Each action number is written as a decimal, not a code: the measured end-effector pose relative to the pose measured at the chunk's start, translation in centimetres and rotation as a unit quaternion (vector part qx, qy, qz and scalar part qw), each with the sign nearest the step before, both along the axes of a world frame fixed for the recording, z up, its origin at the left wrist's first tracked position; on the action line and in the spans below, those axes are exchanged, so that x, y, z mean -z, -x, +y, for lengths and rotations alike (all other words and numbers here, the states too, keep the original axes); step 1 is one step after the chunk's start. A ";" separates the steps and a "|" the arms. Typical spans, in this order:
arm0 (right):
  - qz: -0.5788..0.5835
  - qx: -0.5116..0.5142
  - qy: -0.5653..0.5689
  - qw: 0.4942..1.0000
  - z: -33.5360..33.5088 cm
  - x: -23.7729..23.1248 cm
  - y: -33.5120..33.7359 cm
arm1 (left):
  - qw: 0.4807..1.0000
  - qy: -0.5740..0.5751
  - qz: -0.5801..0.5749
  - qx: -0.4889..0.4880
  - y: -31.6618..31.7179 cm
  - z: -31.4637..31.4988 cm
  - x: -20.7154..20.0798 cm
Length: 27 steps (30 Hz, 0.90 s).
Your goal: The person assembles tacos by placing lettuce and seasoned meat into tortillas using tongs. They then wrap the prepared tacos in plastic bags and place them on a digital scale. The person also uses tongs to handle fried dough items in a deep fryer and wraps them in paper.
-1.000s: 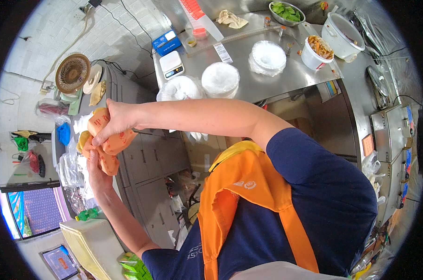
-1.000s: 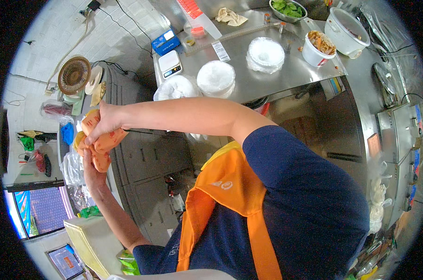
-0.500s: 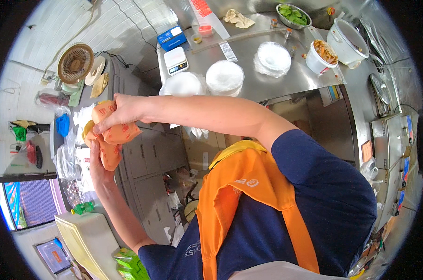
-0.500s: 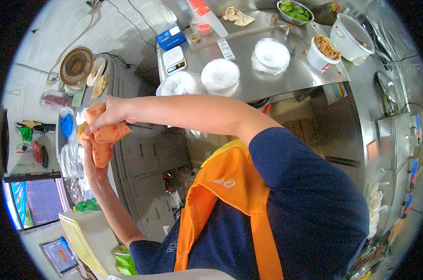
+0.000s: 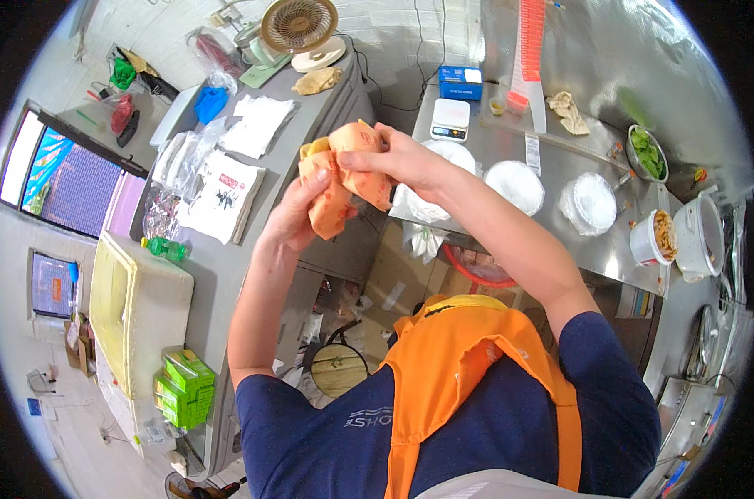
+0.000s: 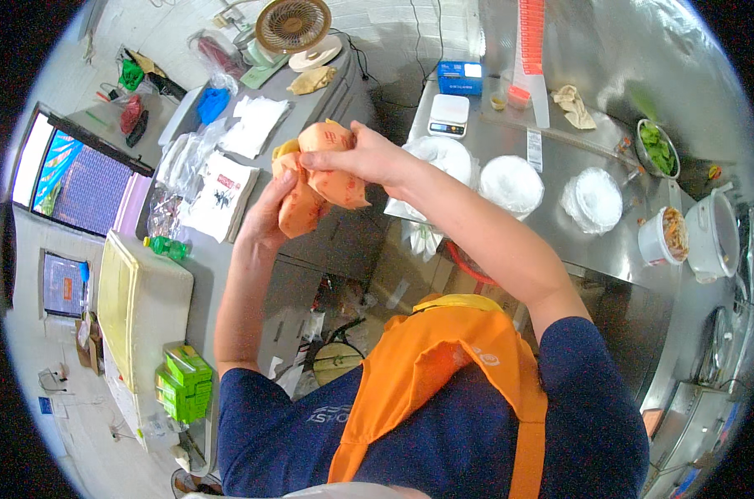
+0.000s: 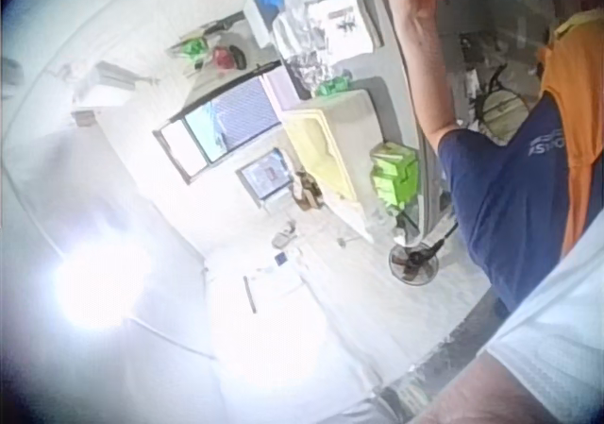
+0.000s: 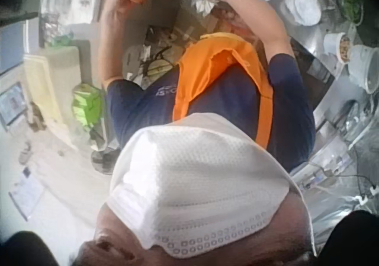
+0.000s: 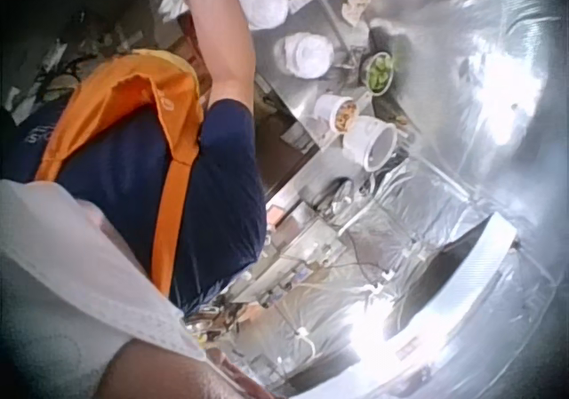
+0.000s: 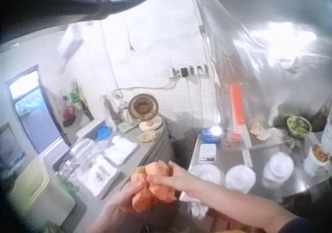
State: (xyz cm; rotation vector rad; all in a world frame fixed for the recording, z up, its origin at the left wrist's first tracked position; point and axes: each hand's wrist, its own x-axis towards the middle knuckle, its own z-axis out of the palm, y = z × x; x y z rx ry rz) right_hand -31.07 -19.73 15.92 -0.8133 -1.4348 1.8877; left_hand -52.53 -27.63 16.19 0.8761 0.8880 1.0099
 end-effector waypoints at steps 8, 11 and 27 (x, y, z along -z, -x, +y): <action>0.021 -0.022 0.042 0.999 -5.8 0.8 -3.8 | 0.999 0.008 -0.042 0.020 -2.2 -6.6 0.7; 0.017 -0.028 0.041 0.999 -6.4 1.7 -4.2 | 0.997 0.006 -0.079 0.019 -2.1 -7.1 1.5; 0.025 -0.032 0.092 0.995 -7.7 2.3 -2.9 | 0.995 -0.039 -0.095 -0.005 -0.7 -8.7 5.1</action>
